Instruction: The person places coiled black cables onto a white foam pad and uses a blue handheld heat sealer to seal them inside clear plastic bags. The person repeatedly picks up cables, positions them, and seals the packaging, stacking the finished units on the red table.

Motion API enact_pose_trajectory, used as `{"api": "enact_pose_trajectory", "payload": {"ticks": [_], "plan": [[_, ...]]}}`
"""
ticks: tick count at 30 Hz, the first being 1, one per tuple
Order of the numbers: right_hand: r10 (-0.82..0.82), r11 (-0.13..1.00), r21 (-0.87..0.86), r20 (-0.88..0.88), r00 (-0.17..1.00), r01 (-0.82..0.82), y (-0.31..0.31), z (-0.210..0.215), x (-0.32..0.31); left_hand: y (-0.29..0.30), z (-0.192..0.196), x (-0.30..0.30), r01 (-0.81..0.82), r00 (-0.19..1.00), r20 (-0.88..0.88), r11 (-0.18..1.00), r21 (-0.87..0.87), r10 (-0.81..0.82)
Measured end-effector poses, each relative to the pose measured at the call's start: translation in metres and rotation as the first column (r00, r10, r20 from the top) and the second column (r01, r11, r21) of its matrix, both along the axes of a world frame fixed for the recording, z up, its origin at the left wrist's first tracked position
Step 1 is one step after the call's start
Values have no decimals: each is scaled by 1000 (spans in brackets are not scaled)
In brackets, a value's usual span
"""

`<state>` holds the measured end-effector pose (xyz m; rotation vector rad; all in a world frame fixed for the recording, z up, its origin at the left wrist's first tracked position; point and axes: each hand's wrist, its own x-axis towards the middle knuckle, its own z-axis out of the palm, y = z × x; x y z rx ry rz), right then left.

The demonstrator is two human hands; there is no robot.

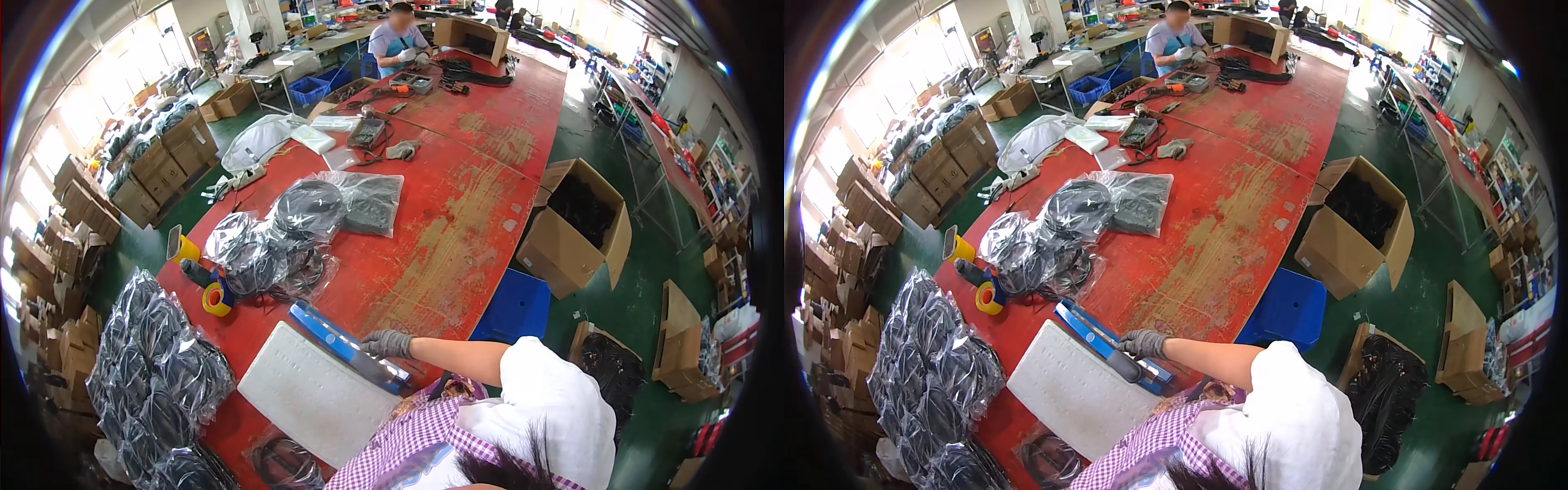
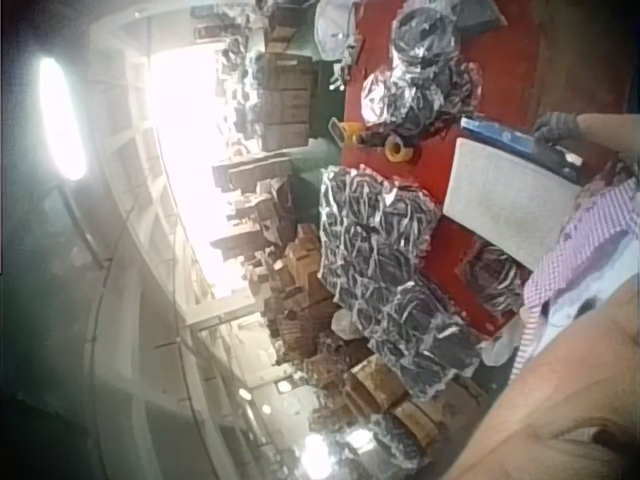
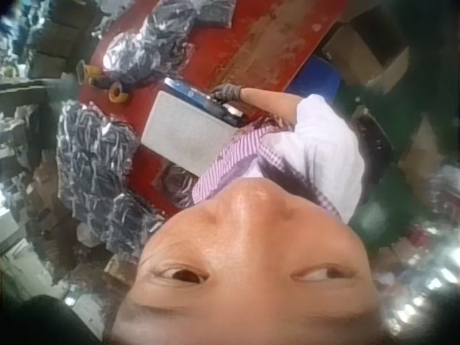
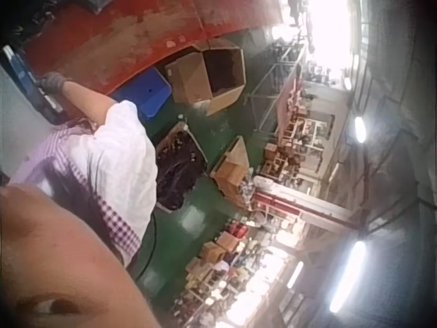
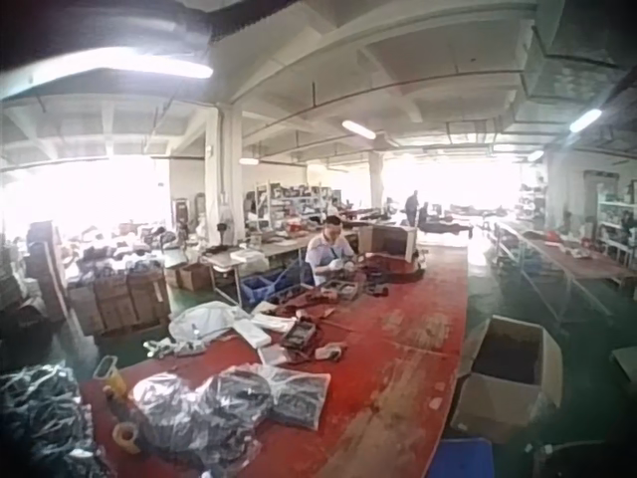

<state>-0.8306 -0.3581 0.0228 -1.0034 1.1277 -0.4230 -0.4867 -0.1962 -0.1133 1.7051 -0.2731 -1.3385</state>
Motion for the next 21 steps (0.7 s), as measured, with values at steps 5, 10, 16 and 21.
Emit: {"api": "enact_pose_trajectory", "payload": {"ticks": [5, 10, 16, 21], "plan": [[58, 998, -21, -120, 991, -60, -2, -8, -2, -7, 1, -7, 34, 993, 108, 999, 35, -38], [45, 999, 29, -100, 994, -42, 5, -46, -14, -11, 1, -14, 66, 975, 208, 994, 83, -82], [-42, 999, 13, -20, 999, 42, -2, -76, -26, -2, 3, -21, 70, 929, 351, 986, 149, -119], [-149, 986, 87, 119, 982, 139, -43, -89, -32, 31, 6, -22, 44, 788, 598, 982, 184, -147]]}}
